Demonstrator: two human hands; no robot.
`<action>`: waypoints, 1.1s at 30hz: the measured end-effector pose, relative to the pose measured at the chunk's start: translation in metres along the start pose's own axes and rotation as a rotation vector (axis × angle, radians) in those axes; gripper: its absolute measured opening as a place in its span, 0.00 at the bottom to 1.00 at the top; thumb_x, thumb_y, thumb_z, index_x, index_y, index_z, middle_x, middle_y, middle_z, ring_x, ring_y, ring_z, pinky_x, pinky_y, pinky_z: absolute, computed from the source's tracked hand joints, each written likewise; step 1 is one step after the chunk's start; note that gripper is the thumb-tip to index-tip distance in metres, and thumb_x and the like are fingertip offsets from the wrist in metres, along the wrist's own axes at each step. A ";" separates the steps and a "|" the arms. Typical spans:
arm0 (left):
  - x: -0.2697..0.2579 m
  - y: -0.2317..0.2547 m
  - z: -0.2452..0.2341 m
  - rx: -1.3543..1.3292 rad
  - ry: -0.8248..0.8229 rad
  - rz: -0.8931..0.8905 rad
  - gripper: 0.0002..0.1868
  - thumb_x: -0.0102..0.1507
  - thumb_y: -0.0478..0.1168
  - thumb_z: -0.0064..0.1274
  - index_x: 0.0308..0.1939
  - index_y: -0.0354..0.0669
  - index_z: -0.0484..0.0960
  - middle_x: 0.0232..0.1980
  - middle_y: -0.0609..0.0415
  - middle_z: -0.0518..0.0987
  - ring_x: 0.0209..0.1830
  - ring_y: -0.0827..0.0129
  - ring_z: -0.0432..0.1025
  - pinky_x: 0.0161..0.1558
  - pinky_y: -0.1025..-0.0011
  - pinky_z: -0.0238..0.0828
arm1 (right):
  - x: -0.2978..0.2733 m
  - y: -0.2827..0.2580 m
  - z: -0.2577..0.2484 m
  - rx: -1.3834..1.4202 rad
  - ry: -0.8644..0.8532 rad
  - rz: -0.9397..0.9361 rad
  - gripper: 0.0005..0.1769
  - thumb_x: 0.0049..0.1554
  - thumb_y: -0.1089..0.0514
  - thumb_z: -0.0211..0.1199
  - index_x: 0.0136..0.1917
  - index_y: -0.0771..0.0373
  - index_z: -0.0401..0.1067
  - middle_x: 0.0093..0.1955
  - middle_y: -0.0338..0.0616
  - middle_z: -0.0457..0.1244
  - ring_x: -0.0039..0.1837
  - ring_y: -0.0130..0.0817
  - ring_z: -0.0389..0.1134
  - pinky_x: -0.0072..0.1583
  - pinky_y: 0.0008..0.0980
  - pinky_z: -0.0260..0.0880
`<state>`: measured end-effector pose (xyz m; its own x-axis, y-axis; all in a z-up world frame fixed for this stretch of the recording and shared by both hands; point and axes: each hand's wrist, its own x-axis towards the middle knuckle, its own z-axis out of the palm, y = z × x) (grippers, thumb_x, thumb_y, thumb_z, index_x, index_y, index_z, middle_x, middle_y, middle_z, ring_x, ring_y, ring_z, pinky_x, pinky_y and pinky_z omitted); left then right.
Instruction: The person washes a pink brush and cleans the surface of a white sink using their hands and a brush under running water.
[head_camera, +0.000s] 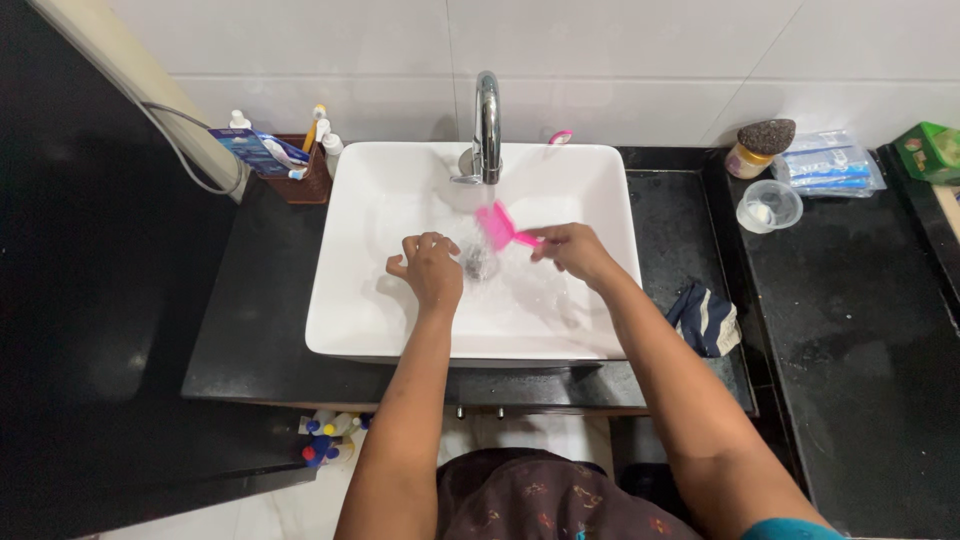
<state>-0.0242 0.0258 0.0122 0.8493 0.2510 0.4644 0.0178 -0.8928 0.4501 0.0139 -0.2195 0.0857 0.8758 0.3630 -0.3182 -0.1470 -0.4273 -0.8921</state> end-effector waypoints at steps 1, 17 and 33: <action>0.000 -0.001 -0.001 0.010 0.000 0.004 0.12 0.51 0.26 0.57 0.25 0.52 0.83 0.45 0.66 0.80 0.58 0.67 0.64 0.58 0.48 0.45 | -0.002 0.001 0.000 0.020 0.123 -0.020 0.23 0.58 0.66 0.58 0.66 0.58 0.77 0.40 0.42 0.71 0.35 0.22 0.61 0.38 0.25 0.62; -0.001 0.001 -0.009 0.041 0.022 -0.073 0.11 0.51 0.28 0.56 0.25 0.53 0.84 0.45 0.66 0.81 0.57 0.67 0.64 0.59 0.47 0.43 | -0.019 0.019 0.059 -0.917 0.330 -0.281 0.31 0.55 0.66 0.48 0.66 0.42 0.74 0.47 0.43 0.69 0.48 0.45 0.71 0.48 0.47 0.71; 0.000 -0.001 -0.007 0.036 0.008 -0.112 0.11 0.50 0.29 0.57 0.23 0.54 0.83 0.44 0.66 0.81 0.56 0.64 0.65 0.59 0.44 0.42 | -0.002 0.027 0.068 -1.053 0.381 -0.383 0.32 0.52 0.66 0.50 0.67 0.45 0.74 0.42 0.46 0.67 0.45 0.47 0.71 0.42 0.48 0.71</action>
<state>-0.0280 0.0294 0.0164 0.8365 0.3527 0.4193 0.1314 -0.8720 0.4715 -0.0231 -0.1752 0.0398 0.8870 0.4218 0.1878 0.4501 -0.8807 -0.1477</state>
